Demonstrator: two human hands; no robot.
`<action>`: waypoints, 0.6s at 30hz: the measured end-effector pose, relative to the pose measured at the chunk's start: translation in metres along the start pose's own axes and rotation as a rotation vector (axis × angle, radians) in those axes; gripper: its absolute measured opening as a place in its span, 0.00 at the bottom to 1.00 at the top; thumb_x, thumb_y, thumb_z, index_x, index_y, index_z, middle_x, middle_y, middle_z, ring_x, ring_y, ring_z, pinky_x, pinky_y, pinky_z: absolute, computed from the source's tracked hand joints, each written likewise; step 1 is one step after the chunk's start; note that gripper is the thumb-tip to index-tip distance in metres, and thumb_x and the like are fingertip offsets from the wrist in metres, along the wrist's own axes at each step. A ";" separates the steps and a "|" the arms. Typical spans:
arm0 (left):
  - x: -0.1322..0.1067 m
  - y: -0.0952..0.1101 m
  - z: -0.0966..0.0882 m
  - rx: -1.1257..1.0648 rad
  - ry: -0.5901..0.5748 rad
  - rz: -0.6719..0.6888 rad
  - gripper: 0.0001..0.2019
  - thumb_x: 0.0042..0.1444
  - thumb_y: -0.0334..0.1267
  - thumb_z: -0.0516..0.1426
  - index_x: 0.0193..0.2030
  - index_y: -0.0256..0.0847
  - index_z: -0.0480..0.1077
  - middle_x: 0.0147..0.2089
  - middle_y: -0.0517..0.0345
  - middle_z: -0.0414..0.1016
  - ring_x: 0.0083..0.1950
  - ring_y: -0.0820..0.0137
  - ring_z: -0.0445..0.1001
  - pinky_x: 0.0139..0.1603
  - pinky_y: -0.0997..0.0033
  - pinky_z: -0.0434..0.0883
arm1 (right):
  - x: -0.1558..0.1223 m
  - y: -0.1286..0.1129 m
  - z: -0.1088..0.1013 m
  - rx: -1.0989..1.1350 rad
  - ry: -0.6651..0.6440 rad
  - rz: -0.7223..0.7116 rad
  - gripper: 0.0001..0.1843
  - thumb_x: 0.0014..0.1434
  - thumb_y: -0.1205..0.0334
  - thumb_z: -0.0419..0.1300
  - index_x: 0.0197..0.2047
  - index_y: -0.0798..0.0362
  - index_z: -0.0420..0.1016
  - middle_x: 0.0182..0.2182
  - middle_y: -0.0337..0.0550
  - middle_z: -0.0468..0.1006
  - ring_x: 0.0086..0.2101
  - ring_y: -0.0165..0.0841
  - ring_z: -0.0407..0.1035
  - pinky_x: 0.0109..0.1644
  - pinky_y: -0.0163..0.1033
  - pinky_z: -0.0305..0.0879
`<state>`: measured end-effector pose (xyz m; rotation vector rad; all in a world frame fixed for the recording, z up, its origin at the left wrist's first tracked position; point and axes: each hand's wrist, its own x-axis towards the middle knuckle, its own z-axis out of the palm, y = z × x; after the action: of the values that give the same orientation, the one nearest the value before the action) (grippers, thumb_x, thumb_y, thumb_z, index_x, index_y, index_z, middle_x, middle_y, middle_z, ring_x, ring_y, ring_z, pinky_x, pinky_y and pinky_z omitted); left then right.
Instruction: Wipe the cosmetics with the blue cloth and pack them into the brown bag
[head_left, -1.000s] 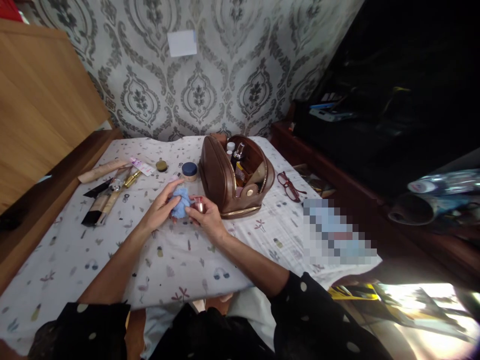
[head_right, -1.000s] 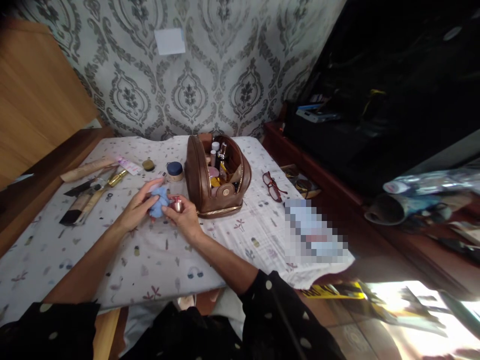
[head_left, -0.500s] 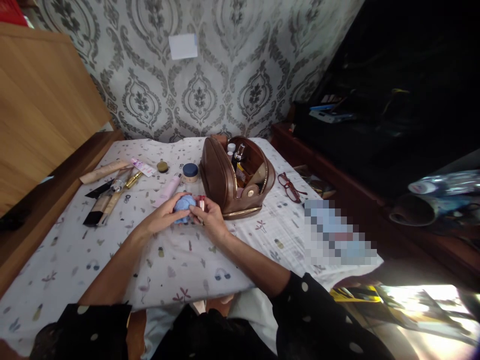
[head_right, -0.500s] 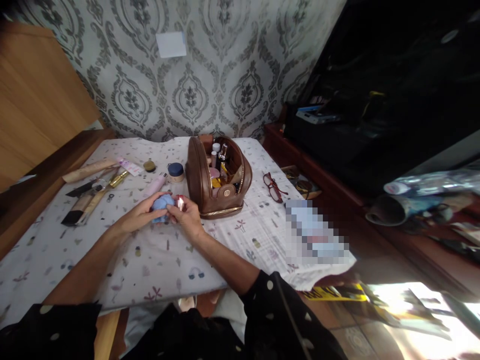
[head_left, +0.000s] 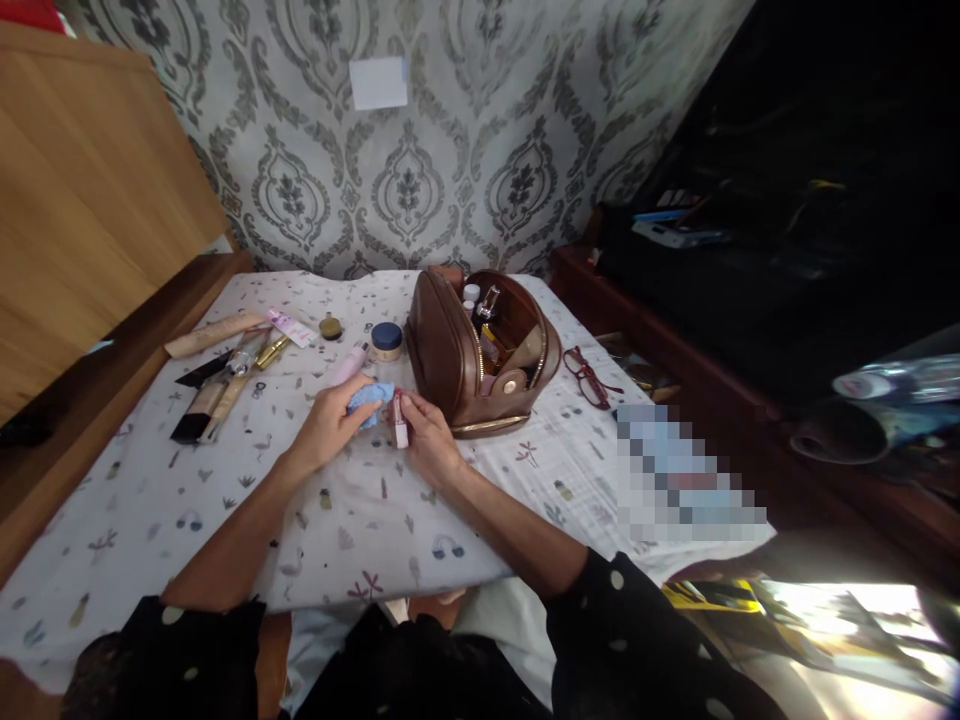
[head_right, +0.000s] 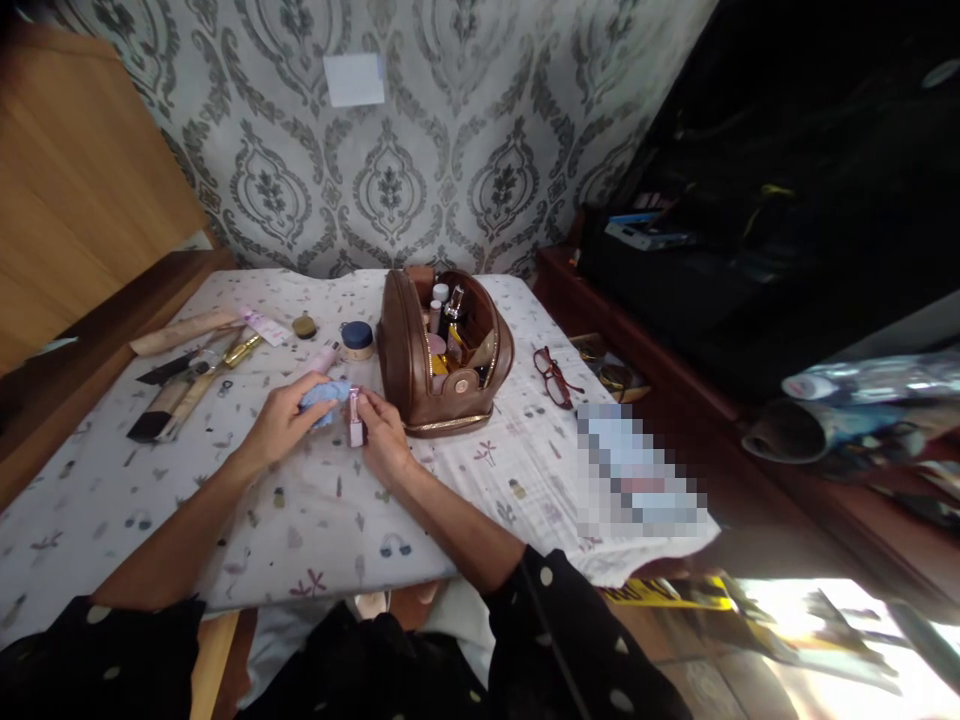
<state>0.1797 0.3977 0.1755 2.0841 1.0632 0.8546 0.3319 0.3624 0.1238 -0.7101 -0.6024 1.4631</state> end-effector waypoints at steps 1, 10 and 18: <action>0.000 0.003 0.000 0.039 -0.005 0.039 0.14 0.62 0.48 0.55 0.43 0.38 0.71 0.31 0.62 0.69 0.30 0.72 0.67 0.30 0.77 0.67 | 0.000 0.000 0.001 -0.007 -0.008 -0.004 0.22 0.43 0.46 0.75 0.33 0.52 0.78 0.27 0.37 0.77 0.30 0.29 0.68 0.34 0.32 0.66; -0.004 0.010 -0.007 0.093 -0.205 0.120 0.13 0.63 0.44 0.53 0.41 0.39 0.74 0.35 0.58 0.75 0.33 0.70 0.70 0.33 0.75 0.67 | 0.005 0.003 0.001 0.006 0.000 0.009 0.22 0.43 0.45 0.75 0.33 0.51 0.78 0.26 0.38 0.77 0.31 0.32 0.69 0.37 0.35 0.67; -0.018 0.012 -0.016 -0.096 -0.534 0.046 0.13 0.60 0.44 0.57 0.43 0.37 0.75 0.33 0.58 0.74 0.31 0.71 0.69 0.31 0.77 0.65 | 0.005 0.000 0.001 0.093 0.063 0.110 0.20 0.48 0.54 0.74 0.42 0.51 0.77 0.27 0.37 0.79 0.29 0.31 0.71 0.34 0.34 0.68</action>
<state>0.1645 0.3811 0.1889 2.0905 0.6739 0.3227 0.3313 0.3671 0.1247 -0.7231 -0.4496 1.5540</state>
